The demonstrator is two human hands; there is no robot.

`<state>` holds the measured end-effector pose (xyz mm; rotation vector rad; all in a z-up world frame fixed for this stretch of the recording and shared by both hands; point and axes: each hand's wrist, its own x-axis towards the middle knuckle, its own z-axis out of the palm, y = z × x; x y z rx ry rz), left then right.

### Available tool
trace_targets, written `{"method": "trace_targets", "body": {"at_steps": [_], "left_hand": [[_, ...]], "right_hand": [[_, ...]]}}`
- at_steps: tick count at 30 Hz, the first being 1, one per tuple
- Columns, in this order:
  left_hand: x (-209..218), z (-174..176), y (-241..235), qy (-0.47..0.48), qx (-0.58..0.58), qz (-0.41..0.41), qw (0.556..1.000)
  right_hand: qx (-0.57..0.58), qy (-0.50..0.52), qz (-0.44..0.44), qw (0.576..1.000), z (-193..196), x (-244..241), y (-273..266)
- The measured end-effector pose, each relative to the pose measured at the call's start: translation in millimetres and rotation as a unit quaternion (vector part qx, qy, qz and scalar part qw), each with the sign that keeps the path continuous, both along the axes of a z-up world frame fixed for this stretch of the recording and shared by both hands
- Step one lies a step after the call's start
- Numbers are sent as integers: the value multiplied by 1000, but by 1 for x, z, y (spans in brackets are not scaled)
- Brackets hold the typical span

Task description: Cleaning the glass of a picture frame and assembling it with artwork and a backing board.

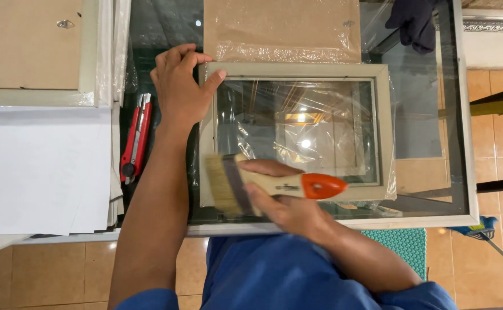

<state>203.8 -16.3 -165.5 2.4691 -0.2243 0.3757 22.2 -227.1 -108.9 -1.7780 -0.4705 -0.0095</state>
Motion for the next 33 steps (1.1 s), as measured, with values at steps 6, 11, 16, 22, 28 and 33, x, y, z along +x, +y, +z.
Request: {"method": "trace_targets", "body": {"at_steps": [6,11,16,22,28,33], "left_hand": [[1,-5,1,-7,-8,-2,1000],[3,-10,3,-12,-7,0,1000],[5,-11,7,-22,-67,-3,998],[2,-10,7,-36,-15,-10,999],[4,-13,4,-49,-23,-1,999],[5,-8,4,-56,-63,16,996]], "right_hand": [[-146,83,-201,965,24,-28,-165],[-327,68,-372,866,65,-25,-166],[42,86,-144,985,47,26,-34],[-83,-15,-79,993,-12,42,-30],[-237,85,-367,895,54,-4,-167],[-227,-87,-252,937,60,37,-120]]}}
